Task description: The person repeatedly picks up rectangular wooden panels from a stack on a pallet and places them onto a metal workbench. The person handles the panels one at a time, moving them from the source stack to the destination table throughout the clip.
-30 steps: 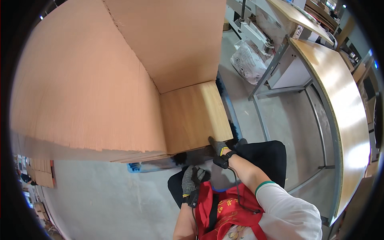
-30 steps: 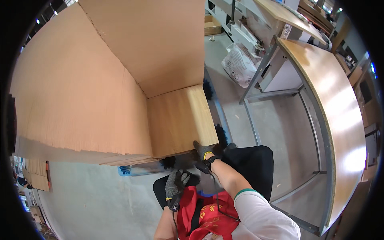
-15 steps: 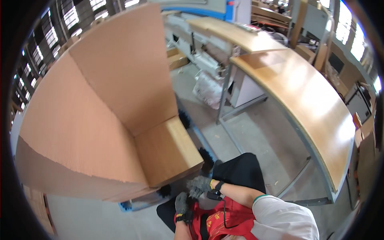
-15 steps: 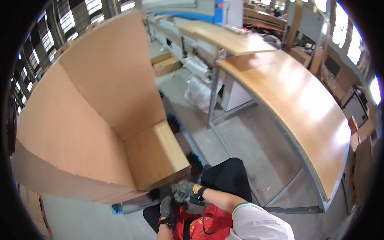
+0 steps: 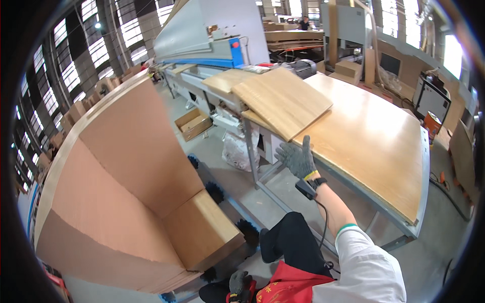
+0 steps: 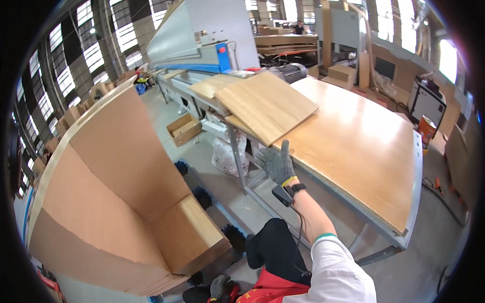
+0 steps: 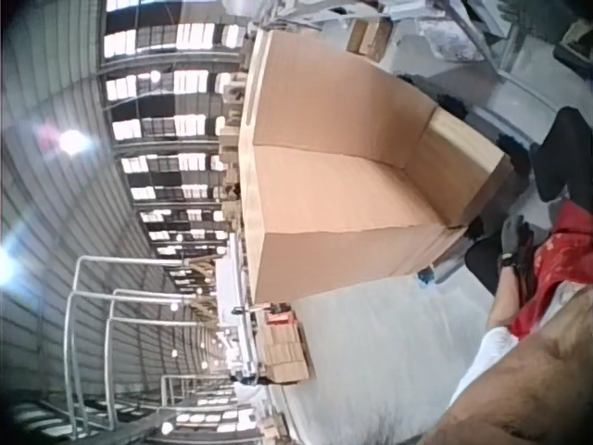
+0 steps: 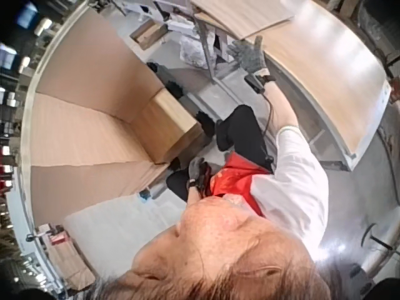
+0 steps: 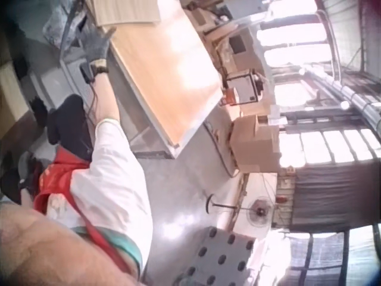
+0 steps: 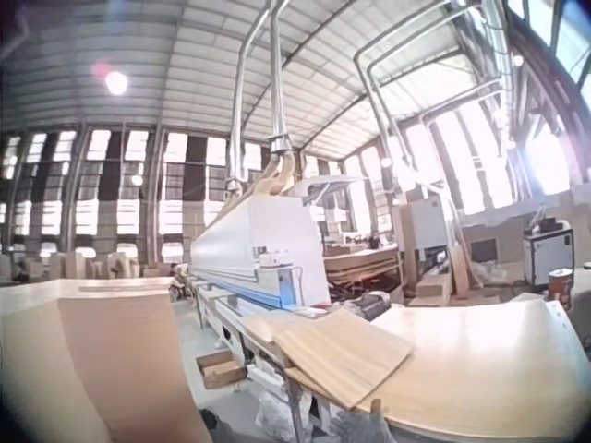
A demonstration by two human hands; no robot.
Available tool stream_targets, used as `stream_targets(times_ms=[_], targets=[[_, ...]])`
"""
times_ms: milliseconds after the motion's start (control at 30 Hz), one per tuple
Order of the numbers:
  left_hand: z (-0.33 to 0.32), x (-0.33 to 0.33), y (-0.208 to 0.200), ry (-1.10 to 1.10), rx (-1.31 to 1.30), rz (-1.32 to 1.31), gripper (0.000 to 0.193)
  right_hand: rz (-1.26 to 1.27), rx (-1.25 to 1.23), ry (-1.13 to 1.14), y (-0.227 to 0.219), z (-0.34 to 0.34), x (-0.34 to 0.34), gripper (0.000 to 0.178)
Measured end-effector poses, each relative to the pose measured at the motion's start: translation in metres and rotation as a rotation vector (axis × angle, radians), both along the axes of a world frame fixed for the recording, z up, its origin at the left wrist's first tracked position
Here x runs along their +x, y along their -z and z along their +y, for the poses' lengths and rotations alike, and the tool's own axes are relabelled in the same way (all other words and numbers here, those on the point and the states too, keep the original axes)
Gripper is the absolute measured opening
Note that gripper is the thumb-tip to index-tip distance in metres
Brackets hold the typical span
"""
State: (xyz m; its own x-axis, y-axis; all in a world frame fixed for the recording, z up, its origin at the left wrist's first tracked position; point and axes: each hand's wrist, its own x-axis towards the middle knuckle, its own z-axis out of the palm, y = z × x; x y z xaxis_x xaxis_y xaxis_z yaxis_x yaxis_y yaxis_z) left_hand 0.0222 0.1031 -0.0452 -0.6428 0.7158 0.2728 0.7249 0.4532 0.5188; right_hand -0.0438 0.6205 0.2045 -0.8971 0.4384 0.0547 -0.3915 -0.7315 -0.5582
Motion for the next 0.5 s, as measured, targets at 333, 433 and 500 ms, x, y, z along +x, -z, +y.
stream_targets(times_ms=[333,433,500], targets=[[0.07,-0.033,-0.044,0.144,0.024,0.01,0.025,-0.431,0.192,0.529,-0.002,-0.011,0.006,0.042],[0.127,-0.048,-0.114,0.173,0.302,-0.553,0.029,-0.479,0.328,0.507,-0.003,-0.039,0.029,0.043],[0.157,-0.061,-0.125,0.113,0.605,-1.129,0.034,-0.527,0.405,0.432,-0.006,-0.073,0.035,0.044]])
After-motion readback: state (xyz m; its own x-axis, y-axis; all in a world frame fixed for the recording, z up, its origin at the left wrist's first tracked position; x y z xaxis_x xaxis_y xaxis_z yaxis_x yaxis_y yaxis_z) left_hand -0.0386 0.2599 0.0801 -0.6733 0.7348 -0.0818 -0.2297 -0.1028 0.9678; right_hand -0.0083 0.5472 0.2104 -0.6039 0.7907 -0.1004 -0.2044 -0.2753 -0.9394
